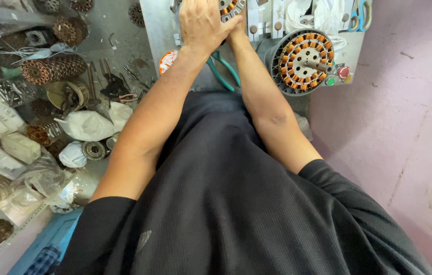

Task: The person is repairing an electric motor stator by hand and using a screwdriver to adjust the copper wire leads. They cut a wire with scissors and manipulate the thin leads on the component over a workbench.

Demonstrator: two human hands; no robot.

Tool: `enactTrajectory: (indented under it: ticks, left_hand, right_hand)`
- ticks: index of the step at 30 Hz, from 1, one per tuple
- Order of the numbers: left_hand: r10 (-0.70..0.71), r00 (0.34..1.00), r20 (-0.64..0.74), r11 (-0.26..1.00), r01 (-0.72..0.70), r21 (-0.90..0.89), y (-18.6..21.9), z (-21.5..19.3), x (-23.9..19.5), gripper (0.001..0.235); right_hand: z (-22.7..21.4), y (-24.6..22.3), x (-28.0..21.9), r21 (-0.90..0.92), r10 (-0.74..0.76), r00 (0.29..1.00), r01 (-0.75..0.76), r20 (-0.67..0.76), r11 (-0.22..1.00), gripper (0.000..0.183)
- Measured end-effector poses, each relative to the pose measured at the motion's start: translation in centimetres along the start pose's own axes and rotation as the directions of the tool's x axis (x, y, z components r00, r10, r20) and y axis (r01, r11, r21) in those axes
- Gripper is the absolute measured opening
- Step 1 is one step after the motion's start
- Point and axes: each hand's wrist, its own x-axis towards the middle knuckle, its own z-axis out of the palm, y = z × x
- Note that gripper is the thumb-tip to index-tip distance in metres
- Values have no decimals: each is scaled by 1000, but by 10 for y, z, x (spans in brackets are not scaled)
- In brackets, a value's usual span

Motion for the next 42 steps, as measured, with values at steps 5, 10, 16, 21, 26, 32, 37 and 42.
enactTrajectory:
  ticks: [5, 10, 16, 21, 26, 32, 37, 42]
  left_hand:
    - [-39, 995, 87, 997, 44, -60, 0, 0, -1, 57]
    - [-42, 997, 67, 998, 46, -45, 3, 0, -2, 60]
    - [-22, 999, 31, 999, 23, -43, 1, -6, 6, 62]
    - [-71, 991, 109, 993, 80, -82, 4, -3, 5, 56]
    - [-53, 997, 63, 998, 56, -42, 3, -7, 3, 61]
    - [-46, 998, 49, 997, 48, -56, 4, -6, 4, 64]
    - [-39, 998, 43, 997, 42, -67, 4, -8, 2, 62]
    - [-28, 1000, 4, 996, 28, -83, 5, -11, 3, 64]
  right_hand:
    - [-2, 5, -8, -5, 14, 1000, -14, 3, 1000, 40]
    - [-3, 8, -9, -6, 20, 1000, -20, 10, 1000, 41]
    - [-1, 6, 0, 7, 13, 1000, -13, 5, 1000, 43]
    - [-1, 7, -10, 16, 19, 1000, -19, 14, 1000, 44]
    - [-1, 4, -6, 21, 6, 1000, -6, 18, 1000, 45]
    - [-4, 1, 0, 21, -6, 1000, 6, 12, 1000, 47]
    - [-2, 0, -7, 21, 1, 1000, -2, 18, 1000, 48]
    - [-3, -3, 0, 17, -7, 1000, 7, 4, 1000, 49]
